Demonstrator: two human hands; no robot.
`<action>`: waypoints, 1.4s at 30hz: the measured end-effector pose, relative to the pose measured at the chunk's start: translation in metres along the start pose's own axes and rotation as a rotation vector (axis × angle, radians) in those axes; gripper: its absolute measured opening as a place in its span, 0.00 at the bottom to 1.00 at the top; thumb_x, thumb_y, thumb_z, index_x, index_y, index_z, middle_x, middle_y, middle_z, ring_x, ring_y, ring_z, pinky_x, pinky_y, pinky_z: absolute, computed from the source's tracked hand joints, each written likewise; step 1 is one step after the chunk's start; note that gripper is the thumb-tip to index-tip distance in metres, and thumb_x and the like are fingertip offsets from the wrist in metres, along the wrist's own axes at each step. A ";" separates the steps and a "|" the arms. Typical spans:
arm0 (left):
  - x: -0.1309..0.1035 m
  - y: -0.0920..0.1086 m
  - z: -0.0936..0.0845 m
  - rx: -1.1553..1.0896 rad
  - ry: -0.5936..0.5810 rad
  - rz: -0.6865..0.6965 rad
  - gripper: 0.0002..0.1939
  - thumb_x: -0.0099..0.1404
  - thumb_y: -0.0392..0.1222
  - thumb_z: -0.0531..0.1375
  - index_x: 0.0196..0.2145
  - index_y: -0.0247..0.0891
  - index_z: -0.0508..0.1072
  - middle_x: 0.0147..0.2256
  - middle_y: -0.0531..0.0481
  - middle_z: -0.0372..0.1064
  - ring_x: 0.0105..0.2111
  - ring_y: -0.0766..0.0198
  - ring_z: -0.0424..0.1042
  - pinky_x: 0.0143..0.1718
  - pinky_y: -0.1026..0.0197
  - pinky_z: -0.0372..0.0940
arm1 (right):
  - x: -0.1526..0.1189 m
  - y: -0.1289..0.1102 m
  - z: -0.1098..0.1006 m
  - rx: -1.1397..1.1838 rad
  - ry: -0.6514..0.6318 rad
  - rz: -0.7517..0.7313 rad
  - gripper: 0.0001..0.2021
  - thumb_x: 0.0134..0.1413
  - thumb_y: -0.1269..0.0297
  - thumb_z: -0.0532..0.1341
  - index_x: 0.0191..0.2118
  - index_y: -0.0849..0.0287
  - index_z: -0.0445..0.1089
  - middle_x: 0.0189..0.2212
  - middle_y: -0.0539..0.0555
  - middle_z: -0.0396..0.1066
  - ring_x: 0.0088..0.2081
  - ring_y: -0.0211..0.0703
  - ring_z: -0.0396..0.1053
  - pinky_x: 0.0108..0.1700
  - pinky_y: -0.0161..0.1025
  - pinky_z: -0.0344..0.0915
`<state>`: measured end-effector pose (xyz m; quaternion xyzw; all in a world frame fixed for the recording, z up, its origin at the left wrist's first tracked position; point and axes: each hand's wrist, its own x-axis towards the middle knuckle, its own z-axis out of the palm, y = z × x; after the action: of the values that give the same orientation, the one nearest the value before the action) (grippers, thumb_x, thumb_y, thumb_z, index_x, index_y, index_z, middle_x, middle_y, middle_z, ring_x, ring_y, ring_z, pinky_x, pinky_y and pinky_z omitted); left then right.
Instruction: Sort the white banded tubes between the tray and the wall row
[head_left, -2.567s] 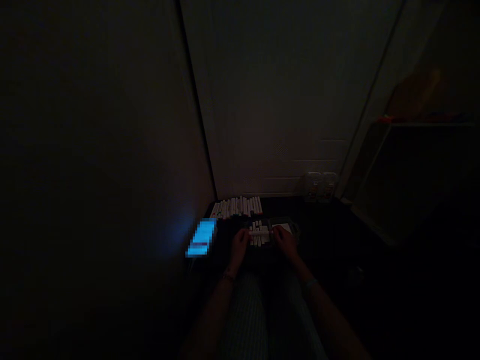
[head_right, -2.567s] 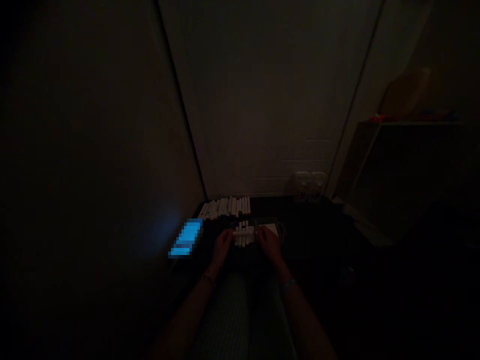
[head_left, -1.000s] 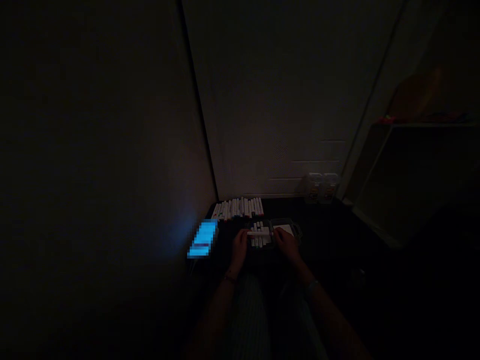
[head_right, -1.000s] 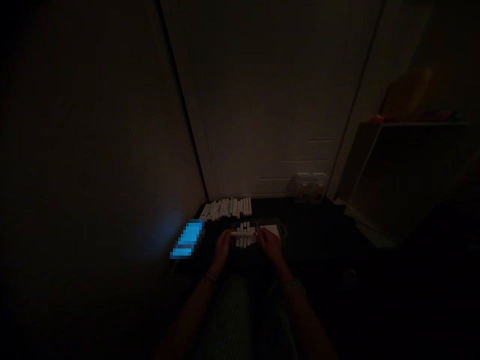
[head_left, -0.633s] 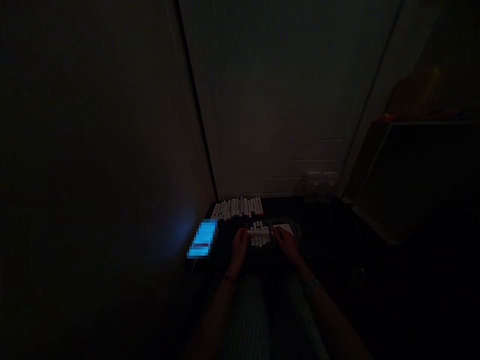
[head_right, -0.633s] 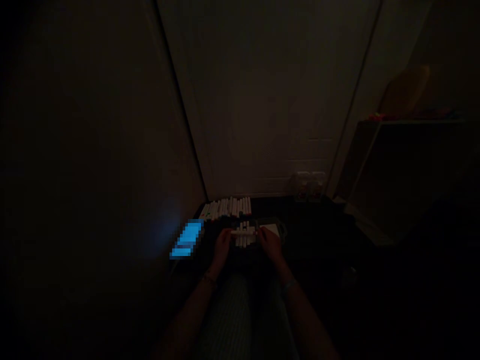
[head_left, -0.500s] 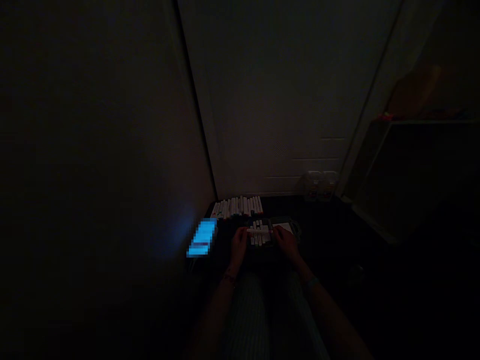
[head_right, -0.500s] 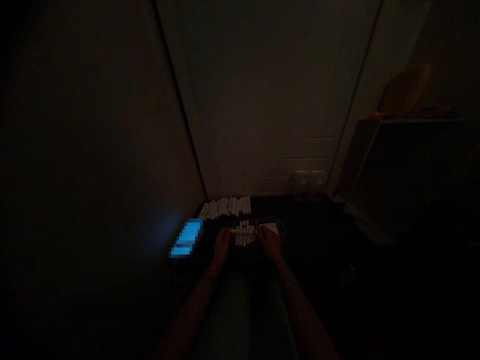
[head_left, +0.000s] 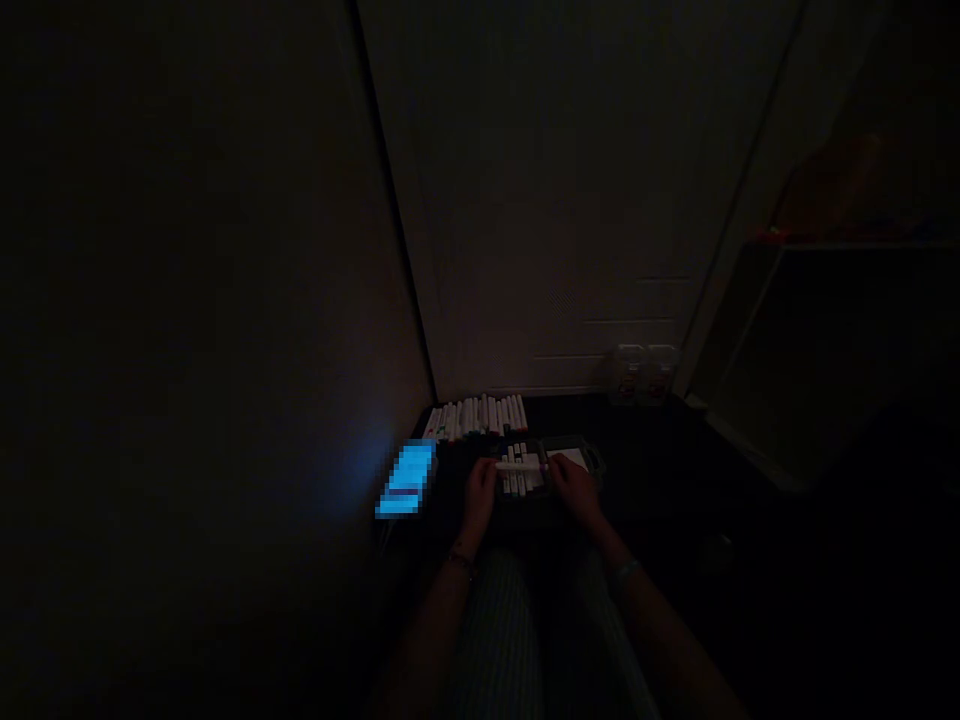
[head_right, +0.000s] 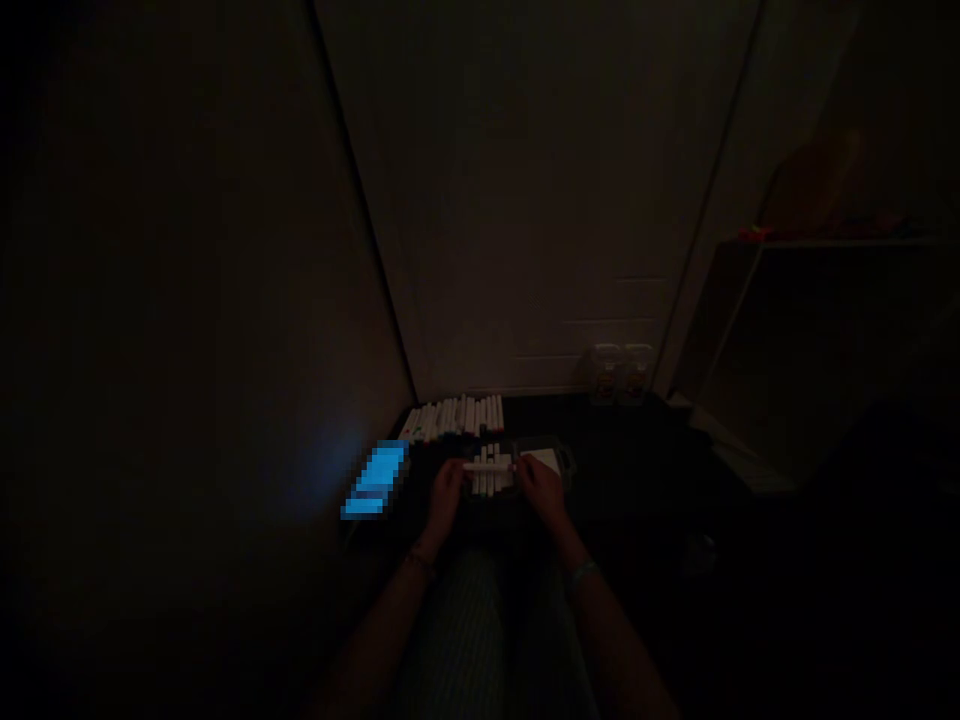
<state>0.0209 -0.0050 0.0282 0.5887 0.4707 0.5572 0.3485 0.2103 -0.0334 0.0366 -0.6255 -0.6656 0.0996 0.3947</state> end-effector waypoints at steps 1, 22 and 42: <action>0.000 0.001 0.000 -0.004 -0.003 0.006 0.12 0.58 0.47 0.49 0.32 0.37 0.67 0.25 0.53 0.65 0.28 0.66 0.64 0.32 0.65 0.59 | 0.000 0.000 0.000 0.004 0.003 -0.003 0.17 0.57 0.56 0.43 0.37 0.56 0.66 0.32 0.51 0.70 0.33 0.38 0.66 0.31 0.30 0.55; 0.000 0.003 0.000 -0.044 -0.012 -0.009 0.14 0.57 0.47 0.51 0.33 0.35 0.69 0.27 0.51 0.67 0.30 0.66 0.65 0.33 0.65 0.59 | 0.001 0.003 0.003 0.002 0.014 -0.005 0.17 0.57 0.56 0.43 0.38 0.55 0.66 0.32 0.51 0.70 0.34 0.39 0.66 0.32 0.31 0.55; 0.003 -0.012 0.002 -0.093 -0.026 -0.001 0.16 0.55 0.49 0.54 0.36 0.35 0.67 0.32 0.48 0.69 0.33 0.64 0.68 0.35 0.63 0.61 | 0.000 0.002 0.004 -0.013 0.012 -0.031 0.18 0.57 0.55 0.42 0.36 0.56 0.66 0.32 0.51 0.70 0.33 0.38 0.66 0.32 0.30 0.54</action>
<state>0.0210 0.0018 0.0178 0.5789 0.4398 0.5706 0.3819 0.2095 -0.0313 0.0326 -0.6183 -0.6734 0.0853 0.3963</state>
